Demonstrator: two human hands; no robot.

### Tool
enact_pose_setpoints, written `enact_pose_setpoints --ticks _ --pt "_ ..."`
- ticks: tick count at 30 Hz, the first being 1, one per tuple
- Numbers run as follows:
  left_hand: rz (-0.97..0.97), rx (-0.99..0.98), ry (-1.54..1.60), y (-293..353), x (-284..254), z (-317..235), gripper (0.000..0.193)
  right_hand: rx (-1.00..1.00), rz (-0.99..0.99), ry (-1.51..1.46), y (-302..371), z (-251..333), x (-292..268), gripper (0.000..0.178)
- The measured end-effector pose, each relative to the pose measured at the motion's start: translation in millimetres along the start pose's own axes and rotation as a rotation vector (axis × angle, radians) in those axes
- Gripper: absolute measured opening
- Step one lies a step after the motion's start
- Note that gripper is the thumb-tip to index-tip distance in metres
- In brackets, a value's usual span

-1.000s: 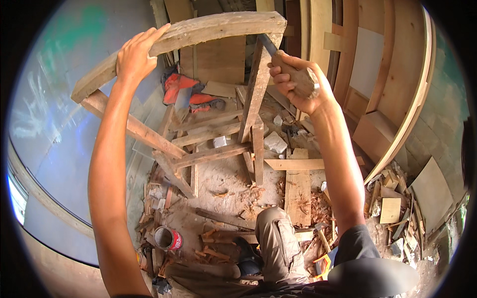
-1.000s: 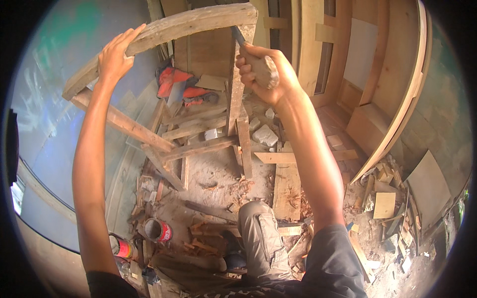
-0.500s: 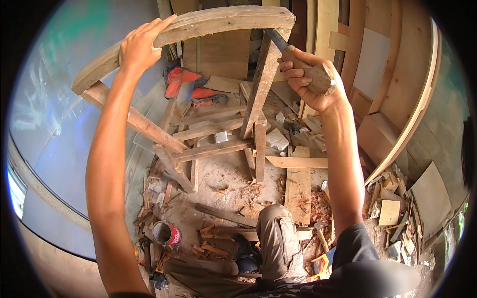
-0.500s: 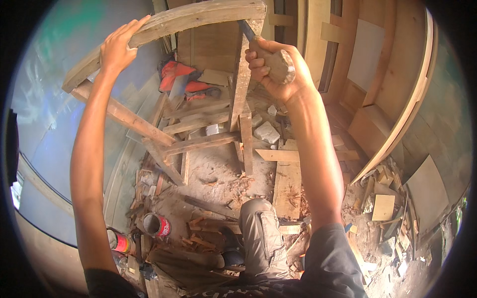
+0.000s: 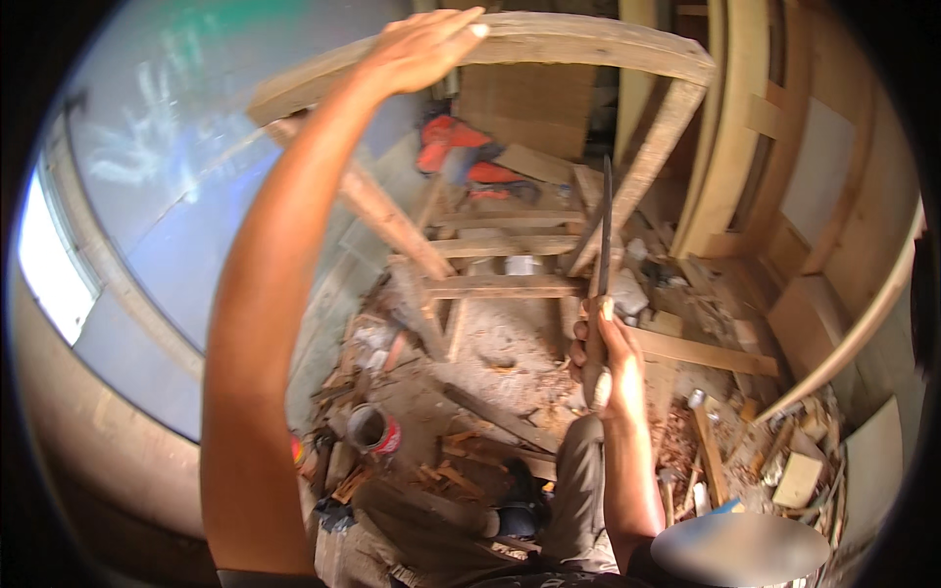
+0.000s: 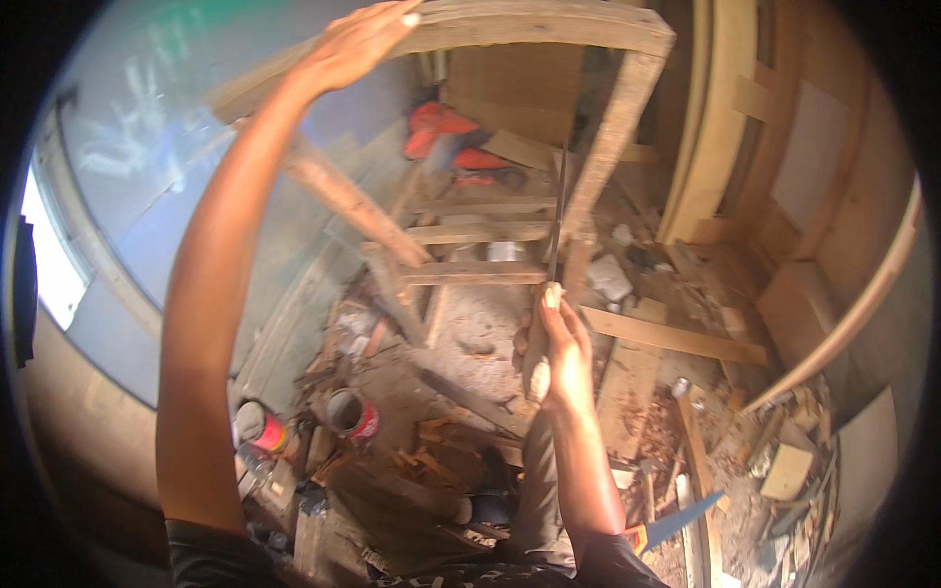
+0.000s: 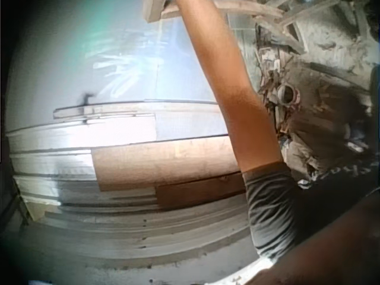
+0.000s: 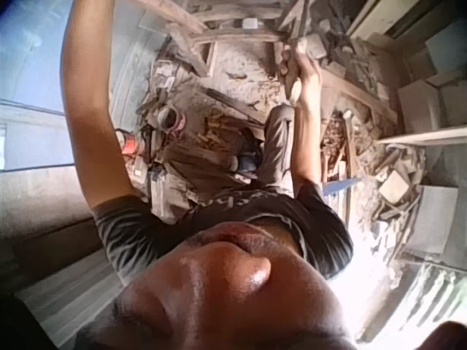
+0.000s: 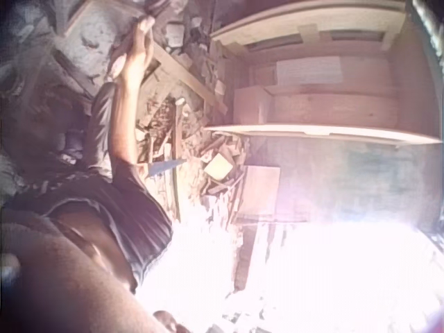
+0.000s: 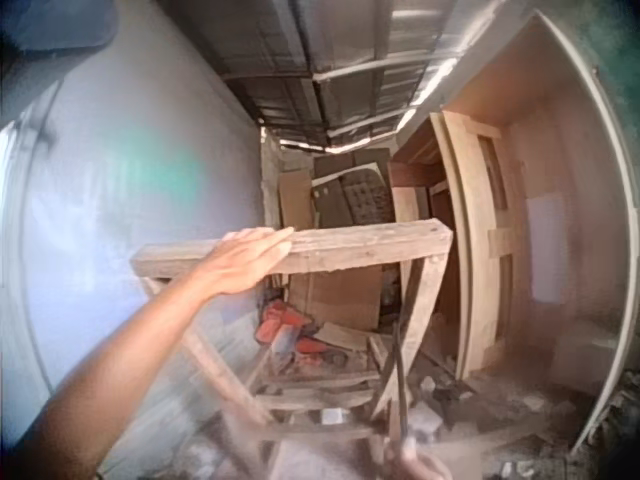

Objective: The person sits on the floor and uses a chisel to carve and shape a small piece of wood, removing shavings. They then pick up a larger wooden frame and scrape its surface with the chisel.

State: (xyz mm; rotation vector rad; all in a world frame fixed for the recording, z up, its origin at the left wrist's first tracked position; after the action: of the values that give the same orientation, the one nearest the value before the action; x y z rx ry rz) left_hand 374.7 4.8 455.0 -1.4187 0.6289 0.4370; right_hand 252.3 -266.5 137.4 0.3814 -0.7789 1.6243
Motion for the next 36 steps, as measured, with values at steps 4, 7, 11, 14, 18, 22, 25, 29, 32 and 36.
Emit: enact_pose_setpoints --ticks 4,7,11,14,18,22,25,29,32,36 --pt "-0.002 -0.008 0.092 -12.6 14.2 3.8 0.077 0.073 -0.003 -0.048 -3.0 -75.6 27.9 0.035" --pt "-0.020 0.034 0.134 -7.5 1.8 16.2 0.071 0.024 0.052 0.111 18.4 -95.1 40.6 0.033" --pt "-0.029 0.015 0.115 -2.2 -2.9 15.9 0.066 -0.381 0.144 0.354 20.4 -71.6 52.3 0.031" --pt "-0.047 0.021 0.145 3.2 -5.0 18.6 0.067 -0.651 0.227 0.425 -35.0 0.0 90.0 0.032" --pt "-0.105 -0.006 0.161 3.9 2.8 2.5 0.066 -0.926 0.251 0.472 -118.3 106.2 163.0 0.036" --pt "-0.137 0.010 0.153 2.4 -3.3 1.1 0.064 -1.119 0.148 0.807 -200.9 129.6 194.5 0.038" --pt "-0.074 0.010 0.208 9.8 -12.3 0.5 0.063 -1.089 0.114 1.043 -209.0 128.5 192.0 0.047" --pt "-0.031 -0.075 0.596 22.1 -41.3 26.7 0.060 -1.019 0.145 1.137 -200.7 131.7 196.2 0.049" --pt "-0.465 -0.304 0.706 51.1 -72.1 111.3 0.060 -1.001 0.173 1.158 -193.6 135.3 200.2 0.048" --pt "-0.644 -0.591 0.906 94.6 -73.4 197.3 0.065 -1.014 0.190 1.159 -191.3 131.7 198.6 0.048"
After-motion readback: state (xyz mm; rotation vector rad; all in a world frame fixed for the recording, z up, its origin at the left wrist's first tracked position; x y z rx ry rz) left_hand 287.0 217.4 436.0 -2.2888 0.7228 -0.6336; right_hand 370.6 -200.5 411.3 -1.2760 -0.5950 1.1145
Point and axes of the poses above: each hand's wrist, its own y-axis away from the middle knuckle, its own x-axis out of the palm, z = x × y, the point moved 3 cm from there along -y, towards the middle knuckle, and after that the axes turned 15 degrees about -x, right-handed, at the moved point
